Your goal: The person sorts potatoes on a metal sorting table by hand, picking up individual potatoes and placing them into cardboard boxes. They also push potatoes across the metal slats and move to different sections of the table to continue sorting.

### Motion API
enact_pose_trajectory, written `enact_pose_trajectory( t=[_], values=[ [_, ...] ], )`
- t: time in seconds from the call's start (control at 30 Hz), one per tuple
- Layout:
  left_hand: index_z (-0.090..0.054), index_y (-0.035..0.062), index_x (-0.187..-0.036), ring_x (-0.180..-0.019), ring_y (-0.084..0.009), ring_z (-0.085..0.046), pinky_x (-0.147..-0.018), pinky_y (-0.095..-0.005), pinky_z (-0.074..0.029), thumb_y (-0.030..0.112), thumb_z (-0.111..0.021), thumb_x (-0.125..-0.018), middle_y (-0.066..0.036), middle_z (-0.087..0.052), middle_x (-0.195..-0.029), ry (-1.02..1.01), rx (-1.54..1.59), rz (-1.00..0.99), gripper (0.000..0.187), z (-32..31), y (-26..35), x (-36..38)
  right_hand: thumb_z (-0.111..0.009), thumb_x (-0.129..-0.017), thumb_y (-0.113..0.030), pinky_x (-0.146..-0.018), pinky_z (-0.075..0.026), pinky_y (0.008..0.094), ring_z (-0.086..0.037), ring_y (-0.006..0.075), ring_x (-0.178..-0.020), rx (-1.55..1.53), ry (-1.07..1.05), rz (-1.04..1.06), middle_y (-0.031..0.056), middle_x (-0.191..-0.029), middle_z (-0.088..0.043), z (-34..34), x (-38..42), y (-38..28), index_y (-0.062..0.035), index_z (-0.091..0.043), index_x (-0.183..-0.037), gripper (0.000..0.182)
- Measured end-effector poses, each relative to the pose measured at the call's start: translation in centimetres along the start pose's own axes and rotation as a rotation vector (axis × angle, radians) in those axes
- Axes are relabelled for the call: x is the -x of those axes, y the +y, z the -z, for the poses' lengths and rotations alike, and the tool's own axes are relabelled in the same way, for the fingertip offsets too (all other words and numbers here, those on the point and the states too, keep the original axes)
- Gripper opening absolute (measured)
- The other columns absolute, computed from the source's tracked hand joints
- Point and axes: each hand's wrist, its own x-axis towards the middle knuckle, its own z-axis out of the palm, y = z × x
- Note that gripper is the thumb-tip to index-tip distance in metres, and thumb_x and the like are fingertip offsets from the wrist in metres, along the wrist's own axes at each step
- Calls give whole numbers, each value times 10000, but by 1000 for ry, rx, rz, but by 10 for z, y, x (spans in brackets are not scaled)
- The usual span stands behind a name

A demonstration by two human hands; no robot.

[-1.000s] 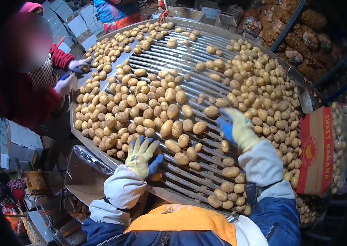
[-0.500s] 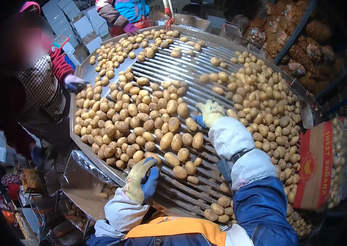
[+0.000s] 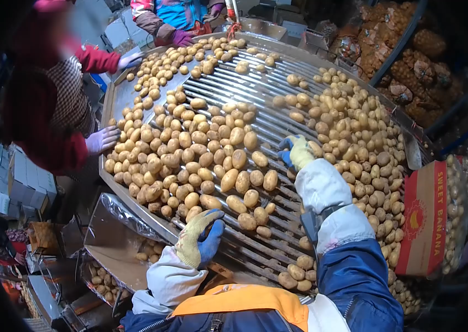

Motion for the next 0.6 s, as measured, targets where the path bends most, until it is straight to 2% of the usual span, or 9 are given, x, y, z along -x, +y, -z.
enact_pose_trajectory(
  t=[0.07,0.1,0.2,0.27,0.37,0.47,0.53,0.57,0.6],
  values=[
    [-711,39,-1217,-1058,-301,-714,-930,-370,-553,146,-691,-980,-167,-732,-1146,2,1,14,261,0,4,5,-845,-744,-46,-758,-582,374,-691,248,-895,17,-111,-92,122,-1055,-637,19,6,-26,-39,-727,-985,269],
    [-708,36,-1226,-1034,-255,-713,-910,-349,-556,153,-680,-993,-154,-735,-1140,-6,78,125,262,-2,7,8,-845,-744,-46,-758,-582,374,-691,248,-895,13,-119,-86,122,-1055,-637,14,6,-21,-39,-727,-985,269],
    [-702,31,-1246,-991,-174,-696,-870,-311,-556,162,-656,-1019,-127,-738,-1131,-48,238,301,266,-5,1,12,-818,-728,-17,-684,-579,374,-702,236,-763,211,190,202,120,-930,-678,-3,6,9,-30,-721,-992,281],
    [-682,12,-1282,-986,-123,-651,-871,-285,-537,186,-623,-1048,-104,-735,-1123,-136,309,434,297,-4,4,11,-807,-725,-5,-664,-572,371,-696,232,-734,84,87,113,115,-885,-689,3,3,3,-29,-719,-1006,295],
    [-663,-18,-1295,-1037,-118,-648,-931,-286,-514,252,-602,-1065,-121,-735,-1143,-115,493,466,360,-5,9,10,-798,-707,19,-632,-550,347,-673,216,-690,-91,-55,17,93,-811,-704,17,3,-10,-27,-715,-1044,349],
    [-555,-11,-1410,-1182,-207,-614,-1016,-355,-497,306,-584,-1064,-133,-653,-1301,-168,729,473,469,-6,2,1,-795,-726,58,-615,-543,309,-654,166,-671,-639,-141,-135,61,-821,-690,22,5,-12,-25,-716,-1045,338],
    [-389,53,-1551,-1286,-310,-571,-1080,-455,-490,338,-587,-1055,-135,-533,-1444,-212,1015,529,605,-17,-25,-8,-782,-729,100,-639,-549,319,-657,170,-752,-641,-185,-100,66,-888,-689,31,25,-51,-19,-709,-1034,335],
    [-359,94,-1573,-1280,-300,-573,-1081,-468,-492,354,-616,-1041,-132,-512,-1462,-124,1109,610,646,-19,-11,-13,-770,-732,142,-664,-555,328,-660,174,-832,-646,-227,-76,70,-956,-688,33,42,-75,-14,-702,-1022,337],
    [-380,106,-1563,-1260,-306,-587,-1056,-483,-511,384,-613,-1038,-135,-531,-1448,-129,1096,408,639,-32,-23,-9,-784,-748,118,-709,-562,318,-659,165,-866,-696,-302,-45,62,-994,-690,26,58,-91,-20,-704,-1019,314]
  ],
)
